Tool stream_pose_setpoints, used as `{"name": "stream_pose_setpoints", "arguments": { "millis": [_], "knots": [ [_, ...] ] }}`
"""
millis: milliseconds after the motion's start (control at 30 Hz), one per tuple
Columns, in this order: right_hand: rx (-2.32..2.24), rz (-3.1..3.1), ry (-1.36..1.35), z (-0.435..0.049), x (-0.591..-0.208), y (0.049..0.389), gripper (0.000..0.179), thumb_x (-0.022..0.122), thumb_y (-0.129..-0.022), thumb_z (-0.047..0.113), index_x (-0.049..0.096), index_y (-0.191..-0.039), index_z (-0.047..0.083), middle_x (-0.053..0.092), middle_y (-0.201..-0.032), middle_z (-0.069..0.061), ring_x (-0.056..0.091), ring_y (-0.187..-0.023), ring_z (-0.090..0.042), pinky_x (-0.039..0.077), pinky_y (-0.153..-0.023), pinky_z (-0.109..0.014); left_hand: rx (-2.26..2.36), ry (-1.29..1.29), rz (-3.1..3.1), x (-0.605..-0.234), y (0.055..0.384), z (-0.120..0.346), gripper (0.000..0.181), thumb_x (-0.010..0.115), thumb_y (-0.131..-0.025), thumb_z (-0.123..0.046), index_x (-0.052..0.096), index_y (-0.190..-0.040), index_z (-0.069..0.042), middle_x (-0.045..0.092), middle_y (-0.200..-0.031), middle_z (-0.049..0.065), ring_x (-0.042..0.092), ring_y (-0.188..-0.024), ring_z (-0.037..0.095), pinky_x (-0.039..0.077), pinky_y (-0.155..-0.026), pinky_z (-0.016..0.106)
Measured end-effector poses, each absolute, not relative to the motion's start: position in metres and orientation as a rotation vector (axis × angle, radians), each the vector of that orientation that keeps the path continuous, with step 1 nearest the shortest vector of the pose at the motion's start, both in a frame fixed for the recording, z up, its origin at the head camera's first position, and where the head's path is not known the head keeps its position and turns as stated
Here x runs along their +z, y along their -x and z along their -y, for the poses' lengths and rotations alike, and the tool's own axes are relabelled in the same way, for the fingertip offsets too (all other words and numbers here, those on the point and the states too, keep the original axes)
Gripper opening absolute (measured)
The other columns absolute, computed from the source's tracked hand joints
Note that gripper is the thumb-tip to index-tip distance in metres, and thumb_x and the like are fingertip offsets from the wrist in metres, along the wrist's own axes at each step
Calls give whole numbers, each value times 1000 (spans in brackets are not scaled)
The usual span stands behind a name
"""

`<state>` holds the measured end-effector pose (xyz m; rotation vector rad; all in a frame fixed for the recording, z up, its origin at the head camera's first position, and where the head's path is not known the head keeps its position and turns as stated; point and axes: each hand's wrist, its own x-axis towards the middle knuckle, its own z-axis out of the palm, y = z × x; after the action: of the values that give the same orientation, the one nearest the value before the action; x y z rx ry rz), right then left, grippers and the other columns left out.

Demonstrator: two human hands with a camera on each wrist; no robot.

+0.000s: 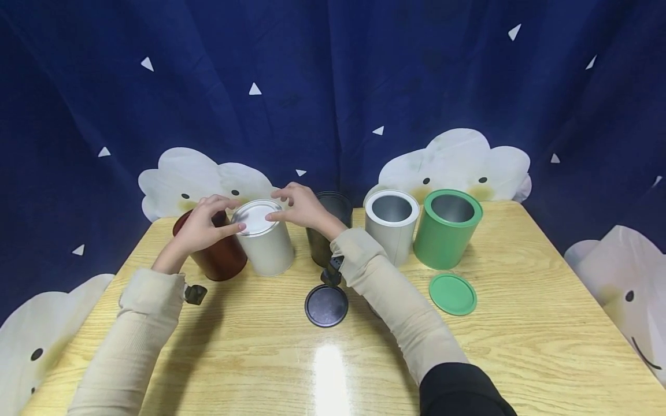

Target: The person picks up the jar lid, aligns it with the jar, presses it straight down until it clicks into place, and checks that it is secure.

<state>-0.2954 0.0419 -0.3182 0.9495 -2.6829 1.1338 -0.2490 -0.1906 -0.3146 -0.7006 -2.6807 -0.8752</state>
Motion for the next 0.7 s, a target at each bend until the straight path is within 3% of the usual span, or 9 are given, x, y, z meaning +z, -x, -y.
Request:
{"name": "stream_pose_setpoints", "arguments": {
  "millis": [167, 467, 700],
  "knots": [
    [1208, 2579, -974, -49, -318, 287, 46, 77, -72, 25, 65, -111, 2, 55, -87, -7, 50, -80, -24, 39, -65, -27, -962, 703, 2616, -316, 243, 189, 46, 75, -73, -14, 60, -113, 4, 55, -115, 19, 42, -107, 34, 32, -89, 47],
    [1204, 2504, -1028, -58, -318, 273, 50, 78, -70, 25, 62, -112, 4, 54, -87, -6, 51, -80, -29, 36, -66, -27, -1000, 745, 2528, -316, 232, 183, 49, 76, -71, -11, 57, -114, 5, 58, -101, 19, 44, -97, 31, 34, -79, 41],
    [1192, 2473, -1059, -64, -320, 263, 51, 78, -71, 25, 60, -114, 5, 53, -86, -3, 48, -75, -17, 37, -64, -26, -1050, 783, 2455, -317, 225, 180, 53, 76, -70, -8, 55, -117, 5, 57, -97, 18, 44, -94, 33, 36, -76, 46]
  ]
}}
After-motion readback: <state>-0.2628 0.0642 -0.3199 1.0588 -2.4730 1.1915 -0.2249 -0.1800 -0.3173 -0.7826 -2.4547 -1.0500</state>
